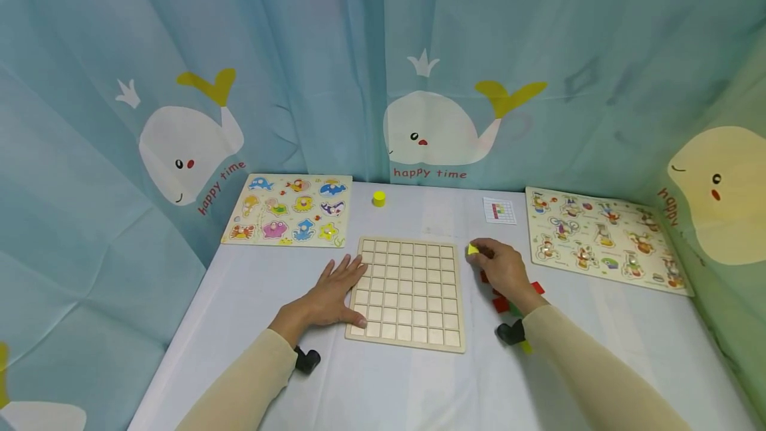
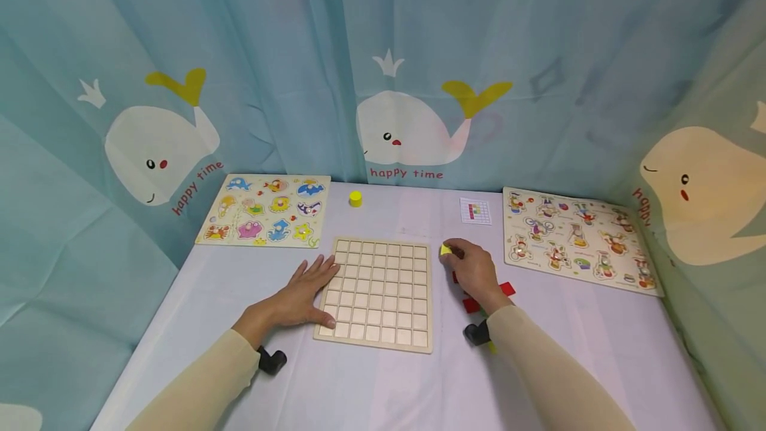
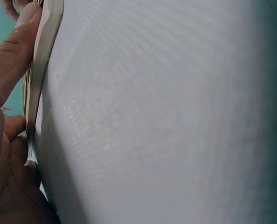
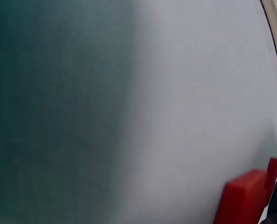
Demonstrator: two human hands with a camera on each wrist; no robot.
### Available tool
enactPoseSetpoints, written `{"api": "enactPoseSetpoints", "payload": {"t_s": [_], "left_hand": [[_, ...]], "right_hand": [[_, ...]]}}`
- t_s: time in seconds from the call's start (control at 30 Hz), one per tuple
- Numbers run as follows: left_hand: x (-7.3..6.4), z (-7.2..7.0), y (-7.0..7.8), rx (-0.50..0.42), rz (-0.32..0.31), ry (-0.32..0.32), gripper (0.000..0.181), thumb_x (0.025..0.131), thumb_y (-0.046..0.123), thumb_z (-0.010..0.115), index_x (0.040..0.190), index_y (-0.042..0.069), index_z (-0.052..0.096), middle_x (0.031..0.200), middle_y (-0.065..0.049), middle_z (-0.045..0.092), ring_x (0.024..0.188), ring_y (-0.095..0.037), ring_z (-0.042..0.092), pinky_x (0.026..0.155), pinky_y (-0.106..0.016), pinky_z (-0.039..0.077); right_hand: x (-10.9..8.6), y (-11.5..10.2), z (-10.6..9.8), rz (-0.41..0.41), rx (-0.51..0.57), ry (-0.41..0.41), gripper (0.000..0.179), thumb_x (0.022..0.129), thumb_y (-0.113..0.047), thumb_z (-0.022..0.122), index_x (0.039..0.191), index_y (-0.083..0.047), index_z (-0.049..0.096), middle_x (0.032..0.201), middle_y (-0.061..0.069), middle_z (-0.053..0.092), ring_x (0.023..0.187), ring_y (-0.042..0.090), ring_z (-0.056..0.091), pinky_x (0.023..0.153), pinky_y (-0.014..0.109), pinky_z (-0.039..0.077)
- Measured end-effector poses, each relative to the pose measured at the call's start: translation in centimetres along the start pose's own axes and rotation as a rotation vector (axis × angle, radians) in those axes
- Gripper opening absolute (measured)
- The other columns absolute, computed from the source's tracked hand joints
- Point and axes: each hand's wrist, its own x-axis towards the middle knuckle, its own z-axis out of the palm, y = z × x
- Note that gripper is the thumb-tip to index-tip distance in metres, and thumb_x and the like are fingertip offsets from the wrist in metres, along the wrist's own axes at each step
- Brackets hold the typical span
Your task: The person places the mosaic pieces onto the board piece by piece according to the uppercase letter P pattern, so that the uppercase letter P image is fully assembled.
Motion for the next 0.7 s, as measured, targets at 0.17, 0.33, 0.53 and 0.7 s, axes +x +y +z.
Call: {"api": "enactPoseSetpoints", "payload": {"t_s": [0.17,0.33,0.53,0.7], "left_hand": [[0.0,0.0,0.1,0.004,-0.008,-0.002,0.122,0.077,0.057,0.089,0.170,0.014,0.022,0.179,-0.002,0.008,0.166,-0.024,-0.003,0.135,-0.048,-0.008],[0.1,0.1,0.2,0.010,-0.006,-0.007,0.121,0.077,0.055,0.089,0.170,0.013,0.022,0.179,-0.002,0.007,0.166,-0.024,-0.004,0.134,-0.048,-0.008],[0.1,0.1,0.1,0.001,-0.004,-0.010,0.121,0.078,0.054,0.089,0.170,0.012,0.022,0.179,-0.003,0.008,0.166,-0.026,-0.003,0.134,-0.050,-0.008],[-0.1,0.0,0.1,-0.029,0.000,-0.006,0.121,0.078,0.053,0.090,0.169,0.011,0.023,0.179,-0.004,0.009,0.166,-0.027,-0.003,0.134,-0.051,-0.008]], "right_hand": [[-0.1,0.0,-0.4,-0.012,0.075,0.074,0.035,0.105,-0.017,0.066,0.139,-0.011,0.068,0.133,0.023,0.069,0.108,0.033,0.067,0.084,0.035,0.060],[-0.2,-1.0,-0.6,-0.025,0.134,0.141,0.034,0.105,-0.017,0.066,0.138,-0.012,0.070,0.133,0.019,0.071,0.111,0.030,0.066,0.077,0.020,0.054],[-0.2,-3.5,0.0,-0.045,0.289,0.107,0.035,0.106,-0.017,0.065,0.140,-0.011,0.069,0.131,0.016,0.073,0.109,0.023,0.068,0.077,0.015,0.056],[-0.4,-5.5,1.9,-0.009,0.415,0.049,0.034,0.104,-0.017,0.067,0.137,-0.009,0.071,0.131,0.016,0.073,0.106,0.020,0.072,0.089,0.032,0.063]]}}
